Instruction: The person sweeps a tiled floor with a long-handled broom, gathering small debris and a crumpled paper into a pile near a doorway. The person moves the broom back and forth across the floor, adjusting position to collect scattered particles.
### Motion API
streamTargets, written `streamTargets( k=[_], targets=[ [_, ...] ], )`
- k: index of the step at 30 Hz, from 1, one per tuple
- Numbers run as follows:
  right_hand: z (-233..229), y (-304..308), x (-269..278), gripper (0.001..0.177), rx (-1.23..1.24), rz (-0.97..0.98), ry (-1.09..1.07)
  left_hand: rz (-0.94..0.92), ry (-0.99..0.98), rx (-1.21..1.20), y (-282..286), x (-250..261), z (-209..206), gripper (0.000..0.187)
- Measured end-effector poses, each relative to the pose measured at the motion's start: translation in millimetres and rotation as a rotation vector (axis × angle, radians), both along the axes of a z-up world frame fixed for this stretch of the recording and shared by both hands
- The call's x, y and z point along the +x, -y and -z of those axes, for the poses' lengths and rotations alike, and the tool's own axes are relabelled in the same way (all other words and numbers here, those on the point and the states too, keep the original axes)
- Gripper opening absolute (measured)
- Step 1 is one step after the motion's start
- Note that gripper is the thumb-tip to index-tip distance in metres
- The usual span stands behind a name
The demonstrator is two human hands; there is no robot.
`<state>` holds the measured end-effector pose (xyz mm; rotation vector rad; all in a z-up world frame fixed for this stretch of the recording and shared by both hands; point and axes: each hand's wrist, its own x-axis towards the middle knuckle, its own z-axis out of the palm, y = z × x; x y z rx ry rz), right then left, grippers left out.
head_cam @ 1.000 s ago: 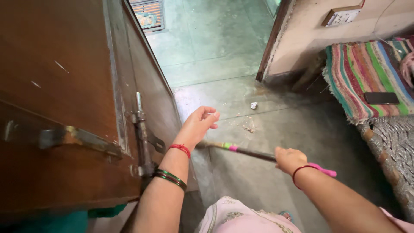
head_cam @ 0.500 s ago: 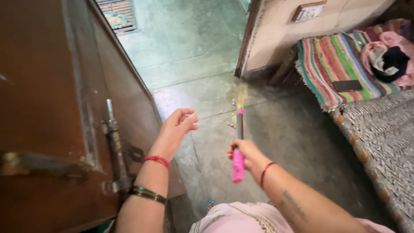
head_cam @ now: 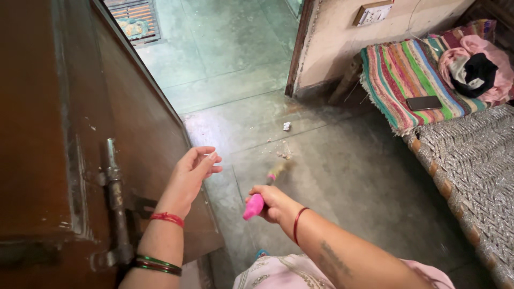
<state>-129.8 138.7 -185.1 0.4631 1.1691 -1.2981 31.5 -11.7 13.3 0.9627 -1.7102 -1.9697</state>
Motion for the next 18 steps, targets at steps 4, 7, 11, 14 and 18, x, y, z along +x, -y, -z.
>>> streamTargets(
  k=[4, 7, 11, 14, 18],
  targets=[
    [8.4, -4.9, -32.3, 0.008, -0.039, -0.184, -0.087, -0.018, -0.011, 0.013, 3.4, 7.0, 2.1, 0.035],
    [-11.8, -17.5, -50.6, 0.013, -0.002, -0.308, -0.284, -0.011, -0.037, 0.010, 4.1, 8.3, 4.2, 0.035],
    [-54.7, -39.6, -51.6, 0.048, 0.119, -0.494, -0.640, -0.009, -0.048, 0.016, 3.4, -0.9, 6.5, 0.035],
    [-64.1, -49.7, -54.7, 0.072, 0.298, -0.878, -1.144, 0.018, -0.106, 0.031, 3.0, -5.9, 7.1, 0.034],
    [-63.6, -61.8, -78.0, 0.058, 0.355, -0.956, -1.180, 0.015, -0.082, -0.003, 4.9, -13.9, 1.8, 0.034]
  ],
)
